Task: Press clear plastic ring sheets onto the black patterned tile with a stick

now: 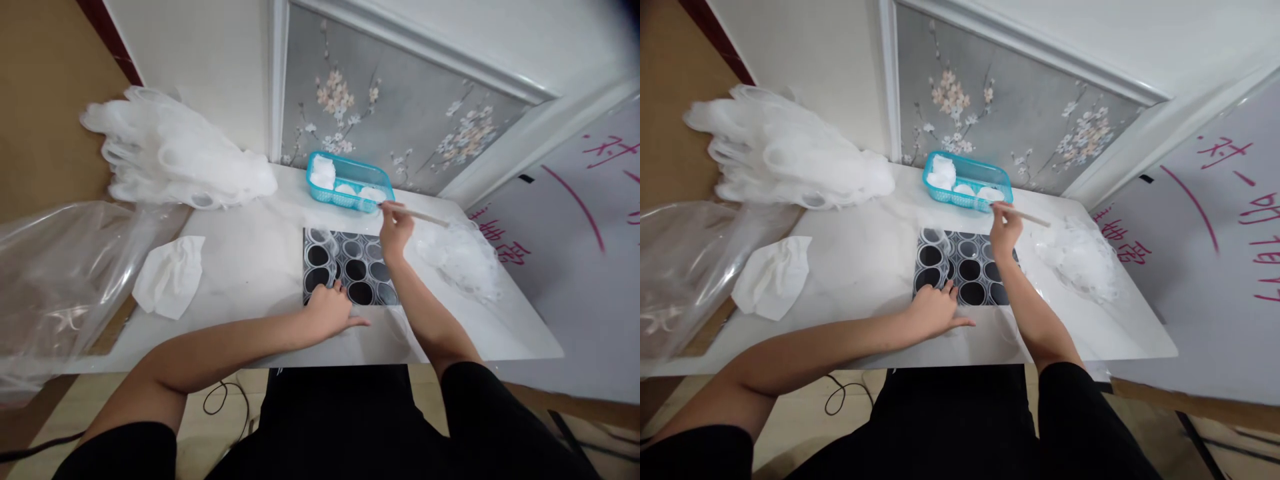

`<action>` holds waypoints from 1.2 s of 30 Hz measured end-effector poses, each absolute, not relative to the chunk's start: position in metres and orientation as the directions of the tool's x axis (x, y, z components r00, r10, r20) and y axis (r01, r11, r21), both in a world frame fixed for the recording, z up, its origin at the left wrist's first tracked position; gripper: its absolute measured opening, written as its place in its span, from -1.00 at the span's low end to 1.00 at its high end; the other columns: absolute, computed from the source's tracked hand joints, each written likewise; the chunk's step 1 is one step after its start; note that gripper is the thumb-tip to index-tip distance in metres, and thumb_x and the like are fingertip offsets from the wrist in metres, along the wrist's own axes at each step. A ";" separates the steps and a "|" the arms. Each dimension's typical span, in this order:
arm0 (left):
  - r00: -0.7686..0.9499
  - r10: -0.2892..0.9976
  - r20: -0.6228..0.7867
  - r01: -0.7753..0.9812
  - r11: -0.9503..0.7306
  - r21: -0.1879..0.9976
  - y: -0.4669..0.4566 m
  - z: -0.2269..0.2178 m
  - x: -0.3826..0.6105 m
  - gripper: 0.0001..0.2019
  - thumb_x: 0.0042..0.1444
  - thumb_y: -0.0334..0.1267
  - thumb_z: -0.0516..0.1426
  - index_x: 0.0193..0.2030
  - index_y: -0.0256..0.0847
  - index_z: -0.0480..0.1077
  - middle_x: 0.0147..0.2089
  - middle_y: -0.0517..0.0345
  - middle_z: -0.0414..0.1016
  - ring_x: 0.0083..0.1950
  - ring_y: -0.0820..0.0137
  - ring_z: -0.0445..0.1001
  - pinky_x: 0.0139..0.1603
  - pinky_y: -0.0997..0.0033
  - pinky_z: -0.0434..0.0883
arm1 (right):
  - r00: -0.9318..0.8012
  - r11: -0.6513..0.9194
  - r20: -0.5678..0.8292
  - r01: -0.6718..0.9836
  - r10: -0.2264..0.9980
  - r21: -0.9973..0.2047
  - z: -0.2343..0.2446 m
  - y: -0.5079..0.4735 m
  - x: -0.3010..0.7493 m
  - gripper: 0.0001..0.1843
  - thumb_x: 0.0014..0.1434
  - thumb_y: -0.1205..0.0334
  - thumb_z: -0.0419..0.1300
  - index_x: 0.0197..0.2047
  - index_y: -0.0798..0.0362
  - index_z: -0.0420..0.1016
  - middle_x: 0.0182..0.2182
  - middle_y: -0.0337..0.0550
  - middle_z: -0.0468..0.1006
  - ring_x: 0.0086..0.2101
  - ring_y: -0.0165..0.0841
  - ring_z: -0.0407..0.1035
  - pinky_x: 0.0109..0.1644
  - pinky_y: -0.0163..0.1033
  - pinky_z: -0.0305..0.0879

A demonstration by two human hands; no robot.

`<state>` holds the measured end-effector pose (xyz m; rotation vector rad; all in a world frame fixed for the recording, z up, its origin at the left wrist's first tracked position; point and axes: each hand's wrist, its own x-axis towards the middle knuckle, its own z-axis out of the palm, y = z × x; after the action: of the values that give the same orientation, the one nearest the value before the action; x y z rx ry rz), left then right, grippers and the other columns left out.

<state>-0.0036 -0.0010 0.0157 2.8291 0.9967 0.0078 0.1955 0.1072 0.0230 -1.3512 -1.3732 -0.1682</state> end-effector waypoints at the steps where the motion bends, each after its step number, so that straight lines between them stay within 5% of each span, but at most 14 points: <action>1: 0.780 0.624 -0.045 0.624 -0.770 0.131 -0.003 0.017 -0.004 -0.21 0.09 0.36 -0.12 -0.04 -0.37 0.51 0.17 -0.36 0.35 -0.04 0.02 0.49 -0.23 0.21 0.38 | 0.405 0.331 0.719 0.687 0.565 -0.647 0.028 0.113 0.192 -0.71 0.30 0.16 0.01 -0.22 0.05 0.54 -0.33 -0.10 0.58 -0.24 -0.27 0.44 -0.10 -0.07 0.33; 3: 0.781 0.623 -0.031 0.622 -0.775 0.111 -0.007 0.020 -0.006 -0.16 0.09 0.36 -0.13 0.07 -0.45 0.44 0.19 -0.43 0.31 -0.03 0.01 0.49 -0.20 0.18 0.38 | 0.375 0.382 0.674 0.606 0.636 -0.698 0.031 0.112 0.178 -0.75 0.26 0.14 0.07 -0.27 0.05 0.54 -0.34 -0.12 0.58 -0.26 -0.29 0.45 -0.12 -0.11 0.35; 7: 0.741 0.671 0.028 0.668 -0.741 0.067 -0.013 0.028 -0.010 -0.03 0.06 0.36 -0.09 0.23 -0.63 0.21 0.19 -0.65 0.22 -0.08 -0.04 0.51 -0.30 0.23 0.39 | -0.112 0.491 0.525 0.557 0.844 -0.670 0.012 0.079 0.144 -0.82 0.20 0.13 0.17 -0.30 -0.01 0.58 -0.31 -0.15 0.60 -0.21 -0.28 0.44 -0.05 -0.11 0.35; 10: 0.675 0.737 -0.020 0.737 -0.672 0.075 -0.008 0.031 -0.012 -0.10 0.06 0.33 -0.05 0.12 -0.64 0.35 0.12 -0.66 0.31 -0.01 -0.11 0.46 -0.36 0.29 0.38 | -0.333 0.466 0.337 0.478 0.881 -0.745 -0.006 0.064 0.132 -0.81 0.20 0.11 0.18 -0.26 -0.03 0.60 -0.28 -0.15 0.60 -0.19 -0.27 0.44 -0.04 -0.13 0.36; 13: 0.675 0.737 -0.036 0.736 -0.671 0.088 -0.002 0.027 -0.013 -0.21 0.07 0.27 0.03 -0.03 -0.60 0.47 0.04 -0.59 0.40 0.13 -0.16 0.36 -0.29 0.27 0.41 | -0.277 0.363 0.257 0.462 0.926 -0.809 -0.013 0.065 0.133 -0.77 0.18 0.06 0.18 -0.29 -0.01 0.59 -0.29 -0.13 0.60 -0.22 -0.25 0.46 -0.07 -0.12 0.38; 15: 0.684 0.729 -0.035 0.727 -0.677 0.111 -0.002 0.023 -0.012 -0.21 0.06 0.25 0.05 0.01 -0.61 0.45 0.06 -0.60 0.38 0.13 -0.18 0.36 -0.30 0.25 0.41 | -0.029 0.319 0.347 0.473 0.937 -0.821 -0.010 0.068 0.136 -0.73 0.20 0.04 0.15 -0.29 0.01 0.58 -0.30 -0.11 0.60 -0.24 -0.24 0.45 -0.07 -0.09 0.36; 18: 0.674 0.738 -0.048 0.736 -0.662 0.142 -0.004 0.018 -0.010 -0.12 0.04 0.27 0.06 0.14 -0.66 0.32 0.15 -0.67 0.27 0.08 -0.20 0.40 -0.37 0.24 0.41 | 0.318 0.316 0.547 0.555 0.774 -0.769 -0.002 0.066 0.137 -0.72 0.25 0.05 0.09 -0.20 0.00 0.56 -0.25 -0.08 0.58 -0.18 -0.21 0.40 0.02 -0.01 0.29; 20: 0.673 0.738 -0.051 0.737 -0.663 0.131 -0.004 0.018 -0.009 -0.10 0.05 0.27 0.05 0.17 -0.68 0.29 0.16 -0.67 0.25 0.14 -0.20 0.35 -0.36 0.25 0.42 | 0.189 0.359 0.583 0.627 0.790 -0.691 0.000 0.062 0.135 -0.76 0.24 0.09 0.10 -0.21 -0.03 0.57 -0.23 -0.08 0.59 -0.15 -0.19 0.36 0.06 0.02 0.24; 24: 0.658 0.751 -0.046 0.753 -0.656 0.062 -0.001 0.019 -0.010 -0.08 0.05 0.27 0.05 0.20 -0.72 0.23 0.19 -0.69 0.20 0.19 -0.17 0.31 -0.29 0.27 0.44 | -0.272 0.450 0.359 0.574 0.893 -0.684 -0.009 0.060 0.130 -0.81 0.20 0.12 0.17 -0.29 -0.04 0.60 -0.31 -0.12 0.62 -0.20 -0.20 0.39 -0.03 -0.03 0.31; 30: 0.657 0.751 -0.057 0.754 -0.656 0.040 0.000 0.019 -0.009 -0.04 0.06 0.28 0.02 0.20 -0.77 0.18 0.22 -0.69 0.16 0.25 -0.14 0.24 -0.24 0.28 0.45 | -0.250 0.344 0.251 0.475 0.935 -0.810 -0.018 0.064 0.135 -0.76 0.18 0.04 0.19 -0.29 -0.01 0.60 -0.29 -0.12 0.61 -0.23 -0.25 0.45 -0.09 -0.14 0.36; 36: 0.650 0.757 -0.068 0.760 -0.647 0.063 0.003 0.022 -0.010 -0.05 0.05 0.26 0.05 0.20 -0.78 0.18 0.15 -0.71 0.25 0.06 -0.08 0.43 -0.27 0.28 0.44 | -0.291 0.368 0.251 0.481 0.923 -0.796 -0.017 0.062 0.137 -0.77 0.19 0.06 0.19 -0.28 -0.01 0.60 -0.28 -0.13 0.61 -0.22 -0.25 0.44 -0.07 -0.13 0.35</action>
<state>-0.0096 0.0035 0.0216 2.7753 1.2781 -0.0546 0.1373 0.0625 -0.0168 -1.2162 -1.9134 0.7849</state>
